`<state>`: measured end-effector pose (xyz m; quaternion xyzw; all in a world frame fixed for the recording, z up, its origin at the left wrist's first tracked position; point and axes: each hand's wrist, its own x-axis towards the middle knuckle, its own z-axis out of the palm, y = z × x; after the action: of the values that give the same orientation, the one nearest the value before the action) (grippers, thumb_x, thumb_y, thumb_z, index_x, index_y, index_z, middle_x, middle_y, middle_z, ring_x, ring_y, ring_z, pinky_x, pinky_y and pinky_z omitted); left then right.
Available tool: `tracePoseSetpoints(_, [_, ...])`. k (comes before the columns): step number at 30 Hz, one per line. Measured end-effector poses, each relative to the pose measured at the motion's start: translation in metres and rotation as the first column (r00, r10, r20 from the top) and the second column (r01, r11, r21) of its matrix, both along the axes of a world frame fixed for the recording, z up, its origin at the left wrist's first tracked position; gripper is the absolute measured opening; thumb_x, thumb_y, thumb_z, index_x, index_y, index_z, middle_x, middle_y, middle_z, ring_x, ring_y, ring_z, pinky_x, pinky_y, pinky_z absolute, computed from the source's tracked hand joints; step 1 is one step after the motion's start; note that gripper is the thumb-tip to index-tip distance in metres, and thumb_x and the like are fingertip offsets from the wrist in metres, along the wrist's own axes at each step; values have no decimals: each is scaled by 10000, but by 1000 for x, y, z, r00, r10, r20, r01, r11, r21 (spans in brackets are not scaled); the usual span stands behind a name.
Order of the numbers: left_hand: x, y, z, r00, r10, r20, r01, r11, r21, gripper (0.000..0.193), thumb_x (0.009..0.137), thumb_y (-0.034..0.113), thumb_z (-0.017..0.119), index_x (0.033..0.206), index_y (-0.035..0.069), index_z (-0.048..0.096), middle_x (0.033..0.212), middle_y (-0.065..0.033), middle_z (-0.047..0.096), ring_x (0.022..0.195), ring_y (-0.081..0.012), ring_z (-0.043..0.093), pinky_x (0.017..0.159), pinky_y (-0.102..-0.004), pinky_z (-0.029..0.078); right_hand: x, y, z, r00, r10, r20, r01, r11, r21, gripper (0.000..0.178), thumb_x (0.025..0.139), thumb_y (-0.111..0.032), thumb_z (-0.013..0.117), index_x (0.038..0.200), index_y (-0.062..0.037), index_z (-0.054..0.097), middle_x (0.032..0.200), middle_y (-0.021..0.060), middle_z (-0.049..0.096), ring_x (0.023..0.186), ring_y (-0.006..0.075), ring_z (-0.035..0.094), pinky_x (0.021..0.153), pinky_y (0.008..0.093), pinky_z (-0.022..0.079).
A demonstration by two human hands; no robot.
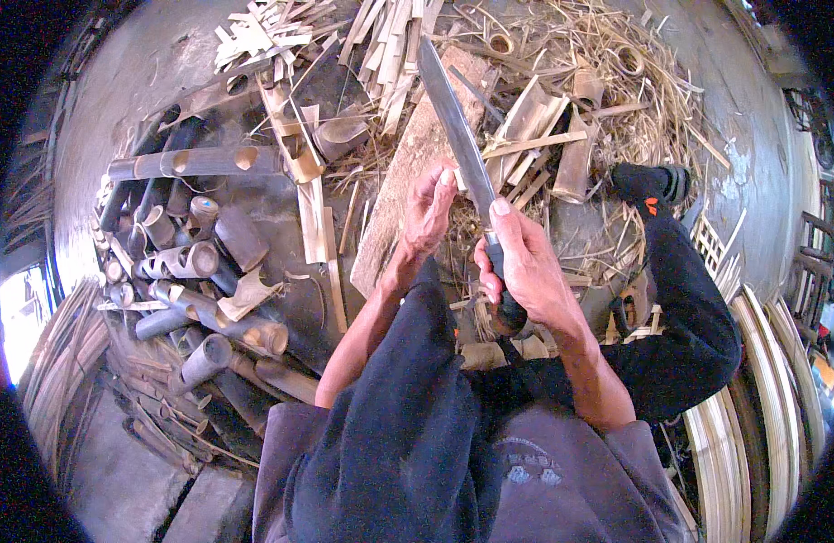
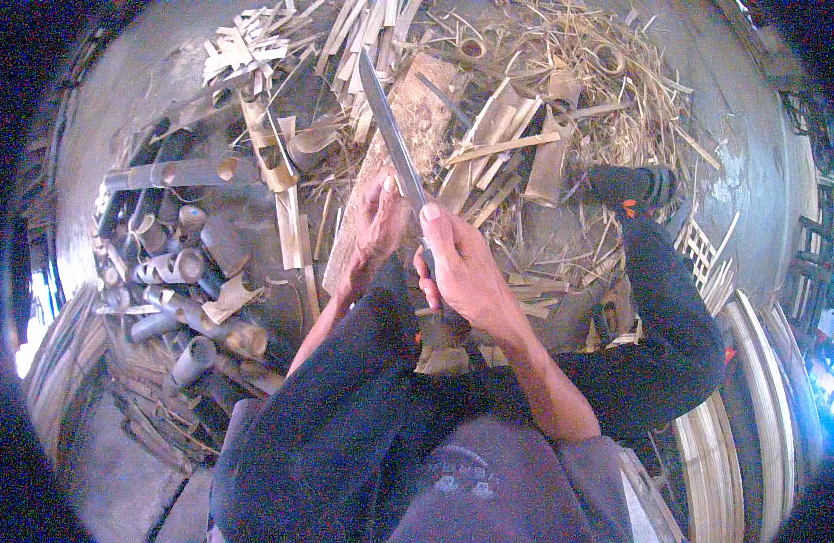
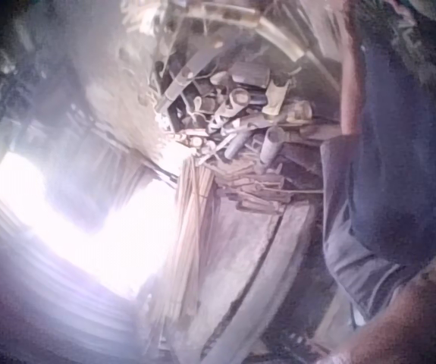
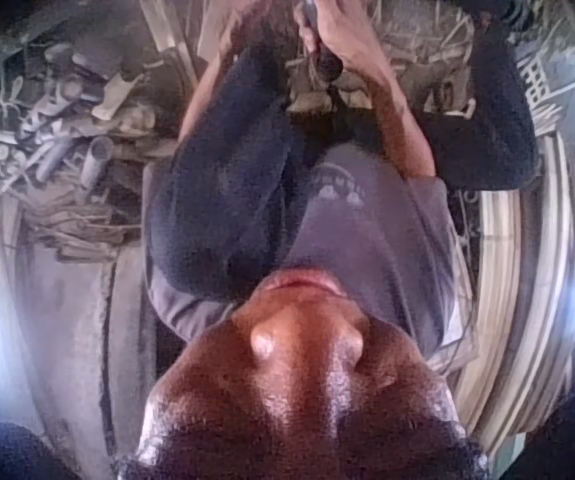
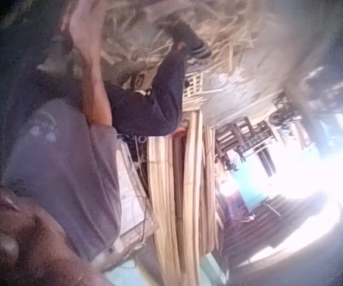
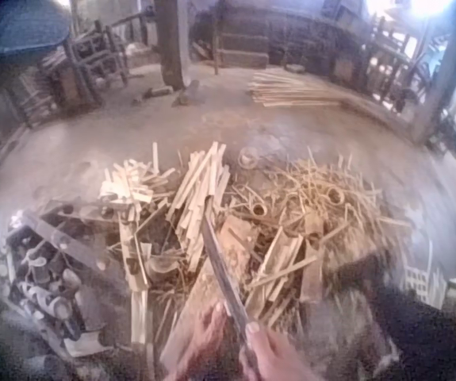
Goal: The person sits on the floor and uses a knife to split bamboo strips into thinner pieces. They repeatedly hold the bamboo, cut it, and set the pieces aside among other bamboo scraps.
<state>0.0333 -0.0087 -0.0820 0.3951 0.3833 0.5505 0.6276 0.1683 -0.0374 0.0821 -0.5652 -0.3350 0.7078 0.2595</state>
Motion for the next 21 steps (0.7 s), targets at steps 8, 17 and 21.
tracePoseSetpoints(8, [2, 2, 48, 997, 31, -68, -31, 1000, -1, 238, 1006, 241, 444, 932, 50, 564, 801, 37, 476, 737, -71, 395, 661, -229, 346, -2, -2, 4, 1000, 9, 29, -12, 997, 76, 465, 1000, -457, 371, 1254, -87, 493, 619, -4, 463, 448, 70, 435, 415, 231, 384])
tracePoseSetpoints(17, [1, 14, 44, 973, 92, -211, -58, 985, 160, 264, 1001, 254, 428, 907, 50, 567, 787, 34, 466, 722, -90, 395, 654, -255, 354, -3, 0, -3, 984, 31, 174, -67, 976, 207, 426, 1009, -277, 390, 1415, -151, 419, 640, -11, 453, 579, 62, 412, 541, 250, 407])
tracePoseSetpoints(21, [-1, 13, 54, 976, 111, -185, -76, 980, 185, 257, 1000, 247, 425, 895, 52, 555, 774, 36, 438, 701, -77, 372, 618, -242, 325, -10, -2, -2, 983, 29, 180, -72, 969, 237, 422, 1004, -273, 396, 1406, -149, 432, 631, 4, 457, 575, 73, 414, 542, 271, 412])
